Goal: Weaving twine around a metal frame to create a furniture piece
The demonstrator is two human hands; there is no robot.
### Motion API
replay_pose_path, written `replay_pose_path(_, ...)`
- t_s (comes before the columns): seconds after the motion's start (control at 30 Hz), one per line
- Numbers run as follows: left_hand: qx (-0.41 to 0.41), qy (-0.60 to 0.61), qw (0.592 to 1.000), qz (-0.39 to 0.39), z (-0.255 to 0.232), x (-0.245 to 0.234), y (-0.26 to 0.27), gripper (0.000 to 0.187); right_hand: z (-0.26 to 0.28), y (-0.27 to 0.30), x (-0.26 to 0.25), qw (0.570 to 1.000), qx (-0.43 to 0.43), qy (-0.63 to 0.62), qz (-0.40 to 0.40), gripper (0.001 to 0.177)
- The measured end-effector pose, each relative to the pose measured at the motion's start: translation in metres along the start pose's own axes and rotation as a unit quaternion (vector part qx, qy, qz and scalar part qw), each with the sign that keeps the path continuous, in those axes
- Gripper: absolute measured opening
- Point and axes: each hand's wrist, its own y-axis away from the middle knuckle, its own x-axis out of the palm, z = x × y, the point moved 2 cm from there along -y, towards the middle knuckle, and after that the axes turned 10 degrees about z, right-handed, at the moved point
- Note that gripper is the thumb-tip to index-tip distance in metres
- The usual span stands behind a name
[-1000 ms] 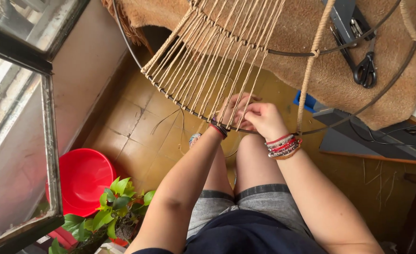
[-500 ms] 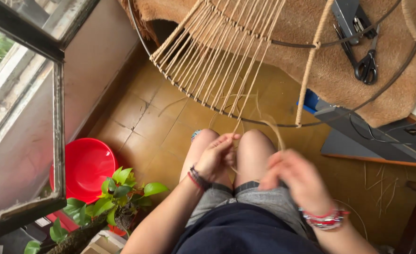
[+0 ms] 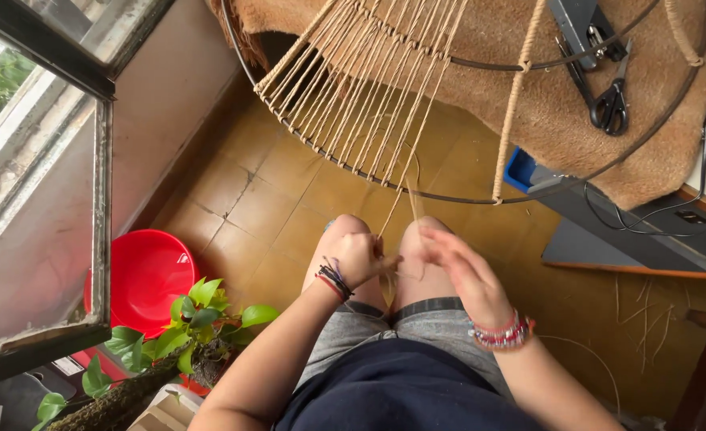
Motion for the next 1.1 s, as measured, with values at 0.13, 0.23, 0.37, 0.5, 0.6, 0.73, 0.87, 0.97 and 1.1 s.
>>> replay_pose_path(0.13, -0.025, -0.052, 0.997, -0.052, -0.011, 0.009, -0.002, 0.04, 0.012, 0.01, 0.019, 0.934, 0.186, 0.297, 0.071, 0.031)
replay_pose_path(0.23, -0.034, 0.212, 0.976, 0.038, -0.006, 0.025, 0.011, 0.048, -0.069, 0.031, -0.009, 0.714, 0.395, 0.548, 0.185, 0.035)
replay_pose_path(0.37, -0.005, -0.014, 0.998, -0.057, -0.016, -0.004, 0.02, 0.046, 0.044, -0.023, 0.026, 0.995, -0.003, 0.098, 0.031, 0.047)
replay_pose_path(0.5, -0.028, -0.185, 0.977, -0.097, 0.029, 0.025, -0.003, 0.04, 0.04, -0.023, 0.009, 0.998, -0.036, -0.058, -0.018, 0.05)
replay_pose_path(0.6, -0.023, -0.051, 0.995, -0.076, 0.016, 0.03, 0.0, 0.023, 0.037, -0.037, 0.027, 0.998, -0.021, 0.001, 0.066, 0.021)
replay_pose_path(0.73, -0.045, 0.223, 0.973, 0.041, -0.009, 0.015, 0.015, 0.049, 0.021, -0.029, 0.004, 0.836, 0.212, 0.468, 0.192, 0.023)
replay_pose_path(0.87, -0.055, -0.219, 0.968, -0.108, 0.041, 0.021, -0.013, 0.048, 0.04, -0.009, -0.005, 0.991, 0.046, -0.033, -0.124, 0.043)
replay_pose_path(0.97, -0.029, -0.024, 0.994, -0.099, -0.023, 0.016, 0.012, 0.055, 0.044, -0.019, 0.011, 0.953, 0.168, 0.25, 0.013, 0.019)
replay_pose_path(1.1, -0.07, 0.423, 0.899, 0.092, 0.004, 0.028, 0.009, 0.054, -0.033, 0.003, -0.018, 0.677, 0.393, 0.577, 0.231, 0.039)
